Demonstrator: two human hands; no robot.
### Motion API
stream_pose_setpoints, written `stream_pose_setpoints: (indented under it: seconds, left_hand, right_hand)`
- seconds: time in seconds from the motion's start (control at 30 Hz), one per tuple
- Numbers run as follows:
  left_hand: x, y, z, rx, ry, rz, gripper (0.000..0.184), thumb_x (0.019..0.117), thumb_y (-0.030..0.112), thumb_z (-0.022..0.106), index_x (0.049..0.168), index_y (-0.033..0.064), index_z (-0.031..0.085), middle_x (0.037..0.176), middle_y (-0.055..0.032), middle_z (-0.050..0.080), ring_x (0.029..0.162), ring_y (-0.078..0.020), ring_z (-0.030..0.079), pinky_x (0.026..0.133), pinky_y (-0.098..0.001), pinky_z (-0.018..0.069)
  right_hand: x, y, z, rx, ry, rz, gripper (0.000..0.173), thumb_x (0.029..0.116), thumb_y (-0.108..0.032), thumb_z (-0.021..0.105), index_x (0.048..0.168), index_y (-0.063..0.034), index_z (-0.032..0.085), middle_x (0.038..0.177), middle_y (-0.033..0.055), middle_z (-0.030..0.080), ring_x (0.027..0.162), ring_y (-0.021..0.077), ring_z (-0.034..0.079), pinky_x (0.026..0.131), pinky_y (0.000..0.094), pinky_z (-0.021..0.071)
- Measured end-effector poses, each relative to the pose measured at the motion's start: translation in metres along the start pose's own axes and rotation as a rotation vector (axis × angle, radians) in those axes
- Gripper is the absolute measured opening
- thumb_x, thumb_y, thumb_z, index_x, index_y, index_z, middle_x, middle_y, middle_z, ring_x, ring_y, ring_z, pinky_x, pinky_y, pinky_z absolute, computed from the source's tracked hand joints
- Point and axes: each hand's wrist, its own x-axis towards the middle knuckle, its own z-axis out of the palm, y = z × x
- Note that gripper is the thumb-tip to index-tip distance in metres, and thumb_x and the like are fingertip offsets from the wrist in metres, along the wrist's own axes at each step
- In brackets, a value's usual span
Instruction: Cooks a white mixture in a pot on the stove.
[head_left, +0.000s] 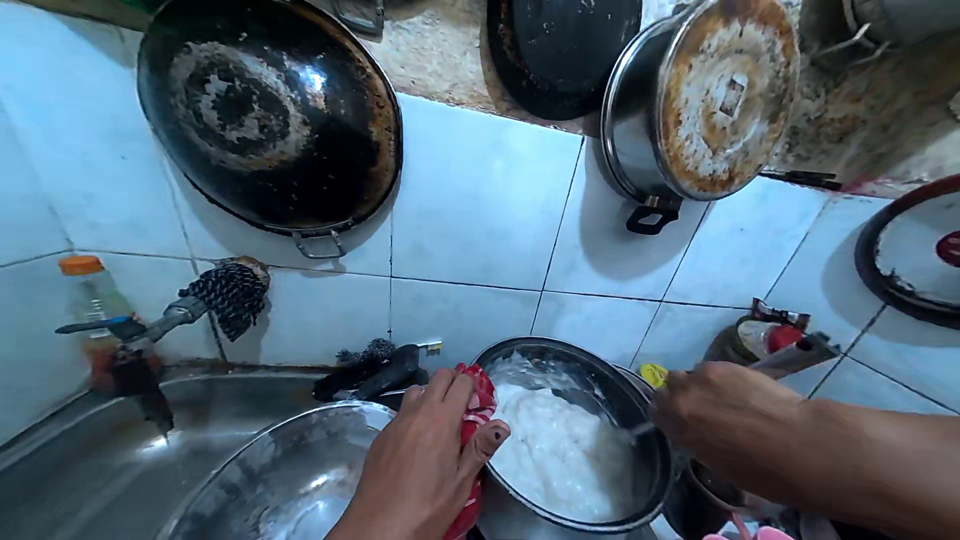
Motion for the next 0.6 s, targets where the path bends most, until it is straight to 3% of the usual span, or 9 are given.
stream_pose_setpoints:
  seconds: [0.07, 0.13, 0.2, 0.27, 0.3, 0.37, 0.47, 0.6]
  left_hand:
    - [0.000, -0.002, 0.000, -0.002, 0.013, 0.012, 0.101, 0.0893, 0.085, 0.009, 0.116, 0.0074, 0.068, 0.117, -0.0162, 0.065, 0.103, -0.0422, 0.065, 0.073, -0.0557, 0.0562]
    - [0.001, -0.002, -0.001, -0.018, -0.018, 0.007, 0.102, 0.0888, 0.086, 0.009, 0.120, 0.0074, 0.067, 0.121, -0.0168, 0.064, 0.106, -0.0429, 0.064, 0.075, -0.0563, 0.0559]
    - [0.002, -0.003, -0.004, -0.024, -0.025, 0.010, 0.103, 0.0884, 0.086, 0.008, 0.121, 0.0070, 0.067, 0.121, -0.0177, 0.064, 0.105, -0.0438, 0.064, 0.075, -0.0575, 0.0555]
    - [0.000, -0.003, -0.001, -0.020, -0.003, 0.023, 0.102, 0.0885, 0.086, 0.008, 0.117, 0.0074, 0.067, 0.117, -0.0170, 0.065, 0.101, -0.0432, 0.065, 0.071, -0.0571, 0.0558]
    - [0.000, -0.004, -0.001, -0.016, 0.006, 0.026, 0.101, 0.0887, 0.086, 0.008, 0.116, 0.0079, 0.067, 0.116, -0.0162, 0.065, 0.101, -0.0425, 0.065, 0.070, -0.0563, 0.0561]
    - [0.000, -0.004, 0.000, -0.009, 0.008, 0.032, 0.102, 0.0889, 0.085, 0.007, 0.117, 0.0079, 0.067, 0.116, -0.0156, 0.065, 0.100, -0.0417, 0.066, 0.071, -0.0553, 0.0562]
    - [0.001, -0.004, -0.002, -0.009, -0.024, 0.023, 0.102, 0.0890, 0.085, 0.007, 0.119, 0.0080, 0.067, 0.118, -0.0162, 0.065, 0.103, -0.0417, 0.065, 0.073, -0.0556, 0.0560]
    - [0.002, -0.003, -0.002, 0.009, -0.005, 0.020, 0.103, 0.0884, 0.086, 0.007, 0.118, 0.0081, 0.067, 0.117, -0.0157, 0.065, 0.102, -0.0407, 0.065, 0.073, -0.0547, 0.0562]
  right_hand:
    - [-0.013, -0.001, -0.019, -0.022, -0.106, -0.062, 0.026, 0.0956, -0.001, 0.058, 0.120, -0.0048, 0.068, 0.104, 0.0187, 0.068, 0.088, 0.0387, 0.068, 0.068, 0.0523, 0.0543]
    - [-0.022, 0.001, -0.027, 0.007, -0.068, -0.047, 0.036, 0.0959, -0.003, 0.058, 0.130, -0.0111, 0.066, 0.110, 0.0168, 0.068, 0.090, 0.0380, 0.068, 0.069, 0.0534, 0.0545]
    - [-0.025, 0.006, -0.018, 0.016, 0.251, 0.002, 0.031, 0.0928, -0.001, 0.063, 0.121, -0.0116, 0.070, 0.100, 0.0135, 0.070, 0.083, 0.0359, 0.069, 0.064, 0.0516, 0.0551]
    - [-0.013, 0.013, -0.003, -0.100, 0.636, 0.029, 0.023, 0.0847, 0.000, 0.072, 0.104, -0.0124, 0.074, 0.081, 0.0063, 0.066, 0.066, 0.0269, 0.066, 0.051, 0.0411, 0.0524]
    - [-0.004, 0.014, -0.002, -0.142, 0.690, 0.059, 0.020, 0.0840, 0.000, 0.072, 0.101, -0.0122, 0.073, 0.079, 0.0050, 0.065, 0.066, 0.0247, 0.065, 0.051, 0.0382, 0.0513]
    - [0.018, 0.007, -0.003, -0.122, 0.625, 0.118, 0.017, 0.0875, 0.002, 0.068, 0.101, -0.0067, 0.072, 0.083, 0.0100, 0.067, 0.073, 0.0287, 0.067, 0.059, 0.0412, 0.0537]
    - [0.065, -0.008, -0.005, 0.043, 0.414, 0.189, 0.019, 0.0973, 0.002, 0.053, 0.111, 0.0039, 0.067, 0.092, 0.0207, 0.068, 0.086, 0.0375, 0.069, 0.072, 0.0492, 0.0531]
    - [0.081, -0.022, -0.018, 0.245, 0.282, 0.050, 0.023, 0.1036, -0.005, 0.047, 0.118, 0.0014, 0.064, 0.109, 0.0217, 0.067, 0.099, 0.0404, 0.068, 0.078, 0.0538, 0.0545]
